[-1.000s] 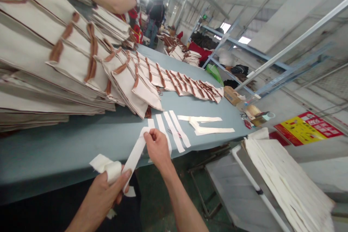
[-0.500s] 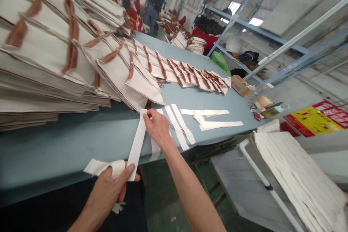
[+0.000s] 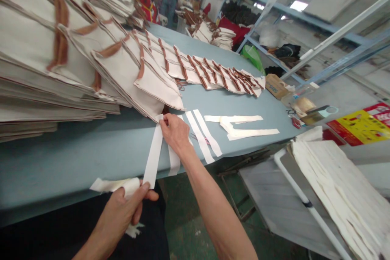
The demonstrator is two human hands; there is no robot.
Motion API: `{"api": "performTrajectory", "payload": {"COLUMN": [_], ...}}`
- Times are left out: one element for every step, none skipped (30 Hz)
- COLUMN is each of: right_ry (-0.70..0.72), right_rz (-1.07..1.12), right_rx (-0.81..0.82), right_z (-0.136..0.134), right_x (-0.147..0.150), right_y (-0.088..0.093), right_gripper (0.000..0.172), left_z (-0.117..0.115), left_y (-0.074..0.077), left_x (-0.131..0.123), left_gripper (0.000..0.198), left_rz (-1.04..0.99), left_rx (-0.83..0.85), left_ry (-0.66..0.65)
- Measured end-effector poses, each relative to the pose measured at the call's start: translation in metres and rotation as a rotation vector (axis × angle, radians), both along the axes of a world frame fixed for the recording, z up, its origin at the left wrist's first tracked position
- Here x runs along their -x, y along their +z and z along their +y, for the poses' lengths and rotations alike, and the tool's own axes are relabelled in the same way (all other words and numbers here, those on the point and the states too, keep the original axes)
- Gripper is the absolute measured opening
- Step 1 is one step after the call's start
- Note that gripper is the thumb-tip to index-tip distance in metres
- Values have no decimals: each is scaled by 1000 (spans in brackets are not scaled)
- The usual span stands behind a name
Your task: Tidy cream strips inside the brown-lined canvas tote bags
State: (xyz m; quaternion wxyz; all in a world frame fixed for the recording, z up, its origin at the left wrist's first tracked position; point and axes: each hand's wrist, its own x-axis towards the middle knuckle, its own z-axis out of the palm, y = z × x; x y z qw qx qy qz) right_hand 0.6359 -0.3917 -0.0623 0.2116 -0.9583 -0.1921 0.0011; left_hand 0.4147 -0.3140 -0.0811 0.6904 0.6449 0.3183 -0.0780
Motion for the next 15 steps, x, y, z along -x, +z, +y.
{"api": "performTrajectory", "payload": {"right_ry": [3,5,7,9,10,12,13,14,16,18,21,23,24,25,25], "right_rz": [-2,-4,-5,-6,-7,-8,-9,-9,-8,-7,-5,-4,-3,-2,-2], "right_rx": [3,6,8,10,11,11,11,10,10,9,9,9,8,9,9], "right_z": [0,0,0,0,0,0,0,-1,-1,-1,0,0,0,0,0], "right_x": [-1,-1,-1,-2,-2,-2,-2,-3,-3,-3,-4,-4,-4,-4,-4], "right_y": [0,-1,-1,-2,-2,-2,-2,-2,-2,-1,-1,-1,0,0,0], "right_gripper": [17,16,16,17,17,17,17,17,17,17,17,16,16,16,16], "left_z": [0,-1,-1,-1,-2,-3,-3,-4,-4,-5,-5,-5,-4,-4,-3], "left_y": [0,0,0,0,0,0,-1,-2,-3,-4,-5,-6,-7,-8,-9], "left_x": [0,-1,-1,-1,-1,-1,-1,-1,-1,-1,-1,-1,-1,-2,-2], "left_gripper": [56,56,57,58,59,59,59,58,58,58,58,58,58,58,57], "left_rz": [-1,-4,-9,-15,-19,-23,-25,-27,-29,-33,-37,-39,-40,-38,-35], "left_rx": [-2,-4,-6,-8,-10,-11,-12,-13,-14,-14,-15,-17,-19,-20,-20], "left_ry": [-6,-13,-20,-26,-31,-34,-33,-31,-28,-26,-25,-24,-22,-18,-12]}}
